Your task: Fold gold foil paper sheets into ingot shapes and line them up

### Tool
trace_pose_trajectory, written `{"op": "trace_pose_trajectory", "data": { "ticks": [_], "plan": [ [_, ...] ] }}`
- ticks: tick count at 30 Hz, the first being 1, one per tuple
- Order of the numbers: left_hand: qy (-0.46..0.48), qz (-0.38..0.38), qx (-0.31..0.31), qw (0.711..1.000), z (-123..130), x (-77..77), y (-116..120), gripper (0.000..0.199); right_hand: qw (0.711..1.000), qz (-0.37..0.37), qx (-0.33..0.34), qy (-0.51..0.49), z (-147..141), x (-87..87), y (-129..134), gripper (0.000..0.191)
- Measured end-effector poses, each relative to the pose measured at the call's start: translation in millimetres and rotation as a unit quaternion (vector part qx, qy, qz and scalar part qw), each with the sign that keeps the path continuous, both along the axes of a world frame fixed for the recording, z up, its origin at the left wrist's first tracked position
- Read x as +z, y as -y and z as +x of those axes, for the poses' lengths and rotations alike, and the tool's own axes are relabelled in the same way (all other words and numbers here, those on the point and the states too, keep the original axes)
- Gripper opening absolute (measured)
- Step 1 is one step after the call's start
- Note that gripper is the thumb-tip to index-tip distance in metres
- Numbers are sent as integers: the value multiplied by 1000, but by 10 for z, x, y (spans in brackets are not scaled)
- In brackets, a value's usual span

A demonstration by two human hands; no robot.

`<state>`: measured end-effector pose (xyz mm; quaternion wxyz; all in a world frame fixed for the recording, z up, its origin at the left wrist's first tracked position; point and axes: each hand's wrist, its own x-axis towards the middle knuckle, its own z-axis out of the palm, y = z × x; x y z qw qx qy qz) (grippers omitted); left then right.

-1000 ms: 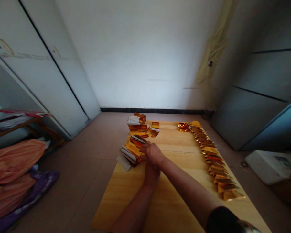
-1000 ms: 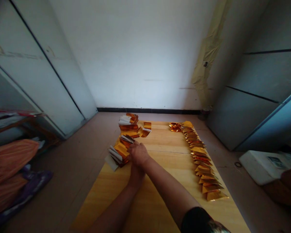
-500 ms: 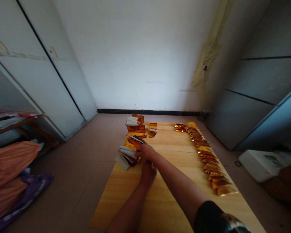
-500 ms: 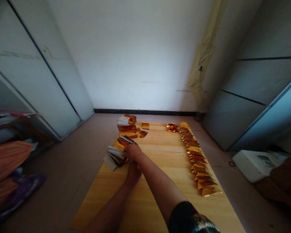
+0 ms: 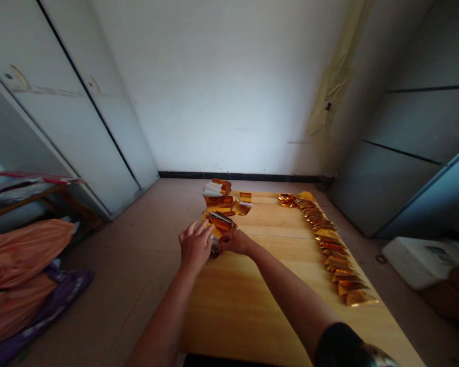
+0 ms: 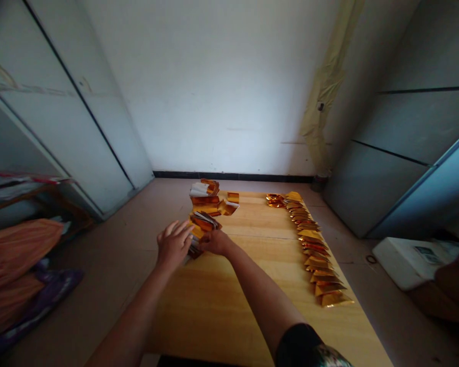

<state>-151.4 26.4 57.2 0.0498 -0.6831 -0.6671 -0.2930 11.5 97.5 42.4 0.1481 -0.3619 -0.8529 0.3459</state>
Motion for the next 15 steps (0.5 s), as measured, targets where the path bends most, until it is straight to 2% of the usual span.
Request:
{"op": "trace_pose_trajectory", "data": {
  "ticks": [3, 7, 10, 15],
  "plan": [
    [-61, -79, -40, 994, 22, 73, -83, 28, 1000, -2, -19, 5, 65, -8, 54, 17],
    [-106, -157, -70, 979, 3, 127, -64, 23, 997, -25, -62, -30, 168, -81, 164, 19],
    [-107, -169, -81, 976, -34, 133, -48, 25, 994, -47, -81, -58, 323, -173, 273, 21],
    [-44, -140, -80, 986, -77, 78, -100, 18, 987, -15, -128, -97, 722, -310, 481, 23]
  ]
}}
